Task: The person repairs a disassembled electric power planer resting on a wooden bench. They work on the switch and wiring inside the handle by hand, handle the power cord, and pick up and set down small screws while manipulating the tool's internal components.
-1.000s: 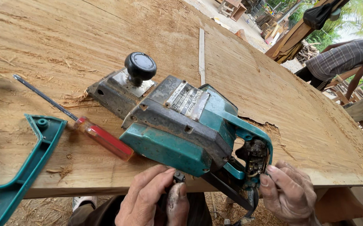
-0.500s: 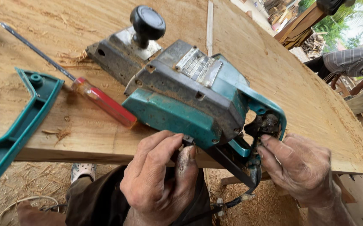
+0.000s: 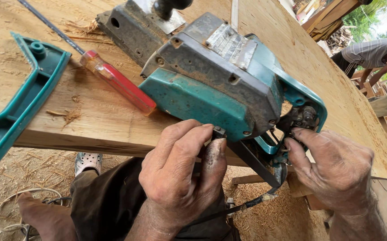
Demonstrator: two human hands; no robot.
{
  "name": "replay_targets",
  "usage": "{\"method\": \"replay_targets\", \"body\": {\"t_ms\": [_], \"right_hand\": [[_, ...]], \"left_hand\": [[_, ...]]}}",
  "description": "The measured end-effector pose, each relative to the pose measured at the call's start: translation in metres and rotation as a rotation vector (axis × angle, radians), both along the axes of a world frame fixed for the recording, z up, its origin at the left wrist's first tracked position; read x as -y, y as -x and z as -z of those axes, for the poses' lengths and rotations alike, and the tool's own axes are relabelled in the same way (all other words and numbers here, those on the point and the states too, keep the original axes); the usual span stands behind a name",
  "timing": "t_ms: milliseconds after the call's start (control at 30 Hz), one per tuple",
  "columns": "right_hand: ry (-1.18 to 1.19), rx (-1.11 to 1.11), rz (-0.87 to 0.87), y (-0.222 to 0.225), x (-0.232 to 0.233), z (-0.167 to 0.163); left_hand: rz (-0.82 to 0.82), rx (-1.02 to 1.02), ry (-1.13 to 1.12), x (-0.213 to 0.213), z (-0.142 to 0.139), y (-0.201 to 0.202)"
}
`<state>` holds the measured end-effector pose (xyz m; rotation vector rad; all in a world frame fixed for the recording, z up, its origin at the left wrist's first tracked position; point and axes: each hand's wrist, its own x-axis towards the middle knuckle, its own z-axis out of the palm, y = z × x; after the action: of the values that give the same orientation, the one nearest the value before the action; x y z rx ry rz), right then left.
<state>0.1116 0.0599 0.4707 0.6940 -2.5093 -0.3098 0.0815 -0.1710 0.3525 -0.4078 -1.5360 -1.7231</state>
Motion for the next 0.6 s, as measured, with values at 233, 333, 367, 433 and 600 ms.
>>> {"method": "replay_targets", "body": {"t_ms": [233,333,367,433,600], "right_hand": [[0.046,0.016,0.021,0.0012,0.0014,0.0034],[0.036,0.007,0.061,0.0018,0.0029,0.0036],[0.021,0.01,0.048,0.0019,0.0031,0.0027],[-0.01,0.017,0.018,0.0022,0.0026,0.0015],[0.045,0.009,0.013,0.0015,-0.0056,0.0041]], "left_hand": [[0.004,-0.028,-0.009,0.0031,0.0043,0.0043],[-0.003,-0.028,0.0,0.0031,0.0046,0.0047],[0.006,-0.02,-0.001,0.003,0.0042,0.0045],[0.022,-0.005,-0.001,0.0031,0.0036,0.0035],[0.003,-0.006,0.004,0.0015,0.0022,0.0029]]}}
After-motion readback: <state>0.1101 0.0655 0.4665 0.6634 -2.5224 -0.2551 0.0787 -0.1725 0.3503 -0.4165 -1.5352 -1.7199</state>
